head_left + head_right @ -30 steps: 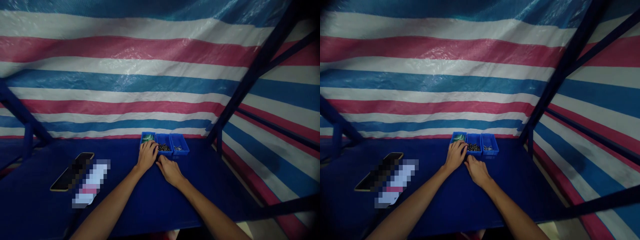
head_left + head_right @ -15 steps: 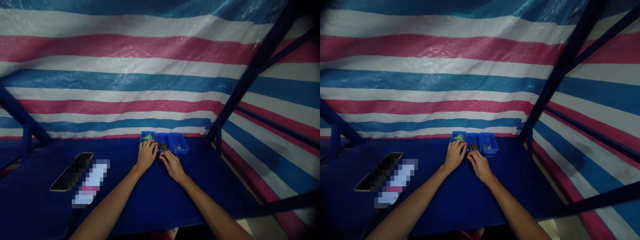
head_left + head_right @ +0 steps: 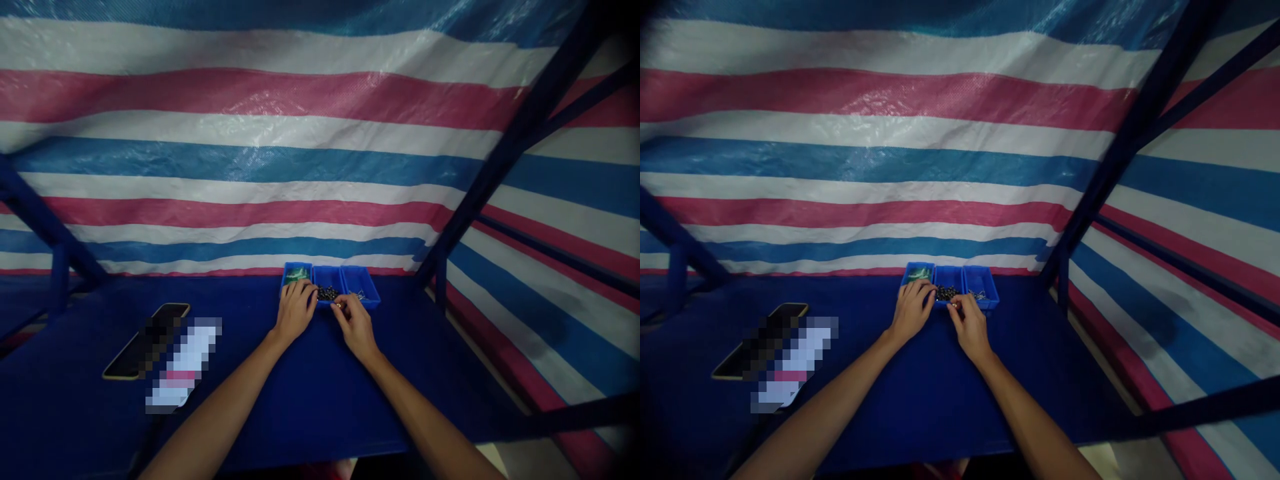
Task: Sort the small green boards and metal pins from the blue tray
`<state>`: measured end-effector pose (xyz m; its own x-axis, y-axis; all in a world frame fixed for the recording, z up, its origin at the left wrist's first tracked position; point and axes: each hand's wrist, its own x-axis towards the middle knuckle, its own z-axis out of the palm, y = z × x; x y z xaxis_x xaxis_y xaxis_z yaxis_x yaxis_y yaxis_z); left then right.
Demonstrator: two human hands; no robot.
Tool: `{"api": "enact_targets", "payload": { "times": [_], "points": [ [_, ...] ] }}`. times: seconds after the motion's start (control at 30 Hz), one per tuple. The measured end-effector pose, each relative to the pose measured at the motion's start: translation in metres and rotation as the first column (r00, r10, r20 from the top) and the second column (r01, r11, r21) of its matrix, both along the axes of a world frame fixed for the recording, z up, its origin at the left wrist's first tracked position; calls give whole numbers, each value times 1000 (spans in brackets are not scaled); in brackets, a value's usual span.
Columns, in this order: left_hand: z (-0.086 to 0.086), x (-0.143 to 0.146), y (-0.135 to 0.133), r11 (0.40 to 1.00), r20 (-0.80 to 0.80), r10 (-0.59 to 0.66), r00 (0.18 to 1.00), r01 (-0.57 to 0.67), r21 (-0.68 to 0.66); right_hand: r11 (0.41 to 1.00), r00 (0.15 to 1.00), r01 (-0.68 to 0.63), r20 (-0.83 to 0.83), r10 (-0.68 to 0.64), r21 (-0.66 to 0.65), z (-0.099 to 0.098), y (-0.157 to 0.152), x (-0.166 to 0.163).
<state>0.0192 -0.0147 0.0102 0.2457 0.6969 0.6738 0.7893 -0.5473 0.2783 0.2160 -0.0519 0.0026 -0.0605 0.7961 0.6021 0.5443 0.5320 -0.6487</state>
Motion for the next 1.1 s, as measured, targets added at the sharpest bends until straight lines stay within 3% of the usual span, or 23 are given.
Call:
{"api": "enact_targets", "payload": {
  "times": [0.2,0.53,1.1],
  "points": [
    [0,0,0,1000,0,4,1000,-4,-2,1000,998,-2,-64,1,-23,4,-3,-1],
    [1,1,0,1000,2,5,1000,-5,-5,999,999,36,-34,-35,28,5,-3,0],
    [2,1,-1,1000,-1,-4,1000,4,-23,1000,1000,12,-25,-12,-2,6,-3,0]
  ]
}}
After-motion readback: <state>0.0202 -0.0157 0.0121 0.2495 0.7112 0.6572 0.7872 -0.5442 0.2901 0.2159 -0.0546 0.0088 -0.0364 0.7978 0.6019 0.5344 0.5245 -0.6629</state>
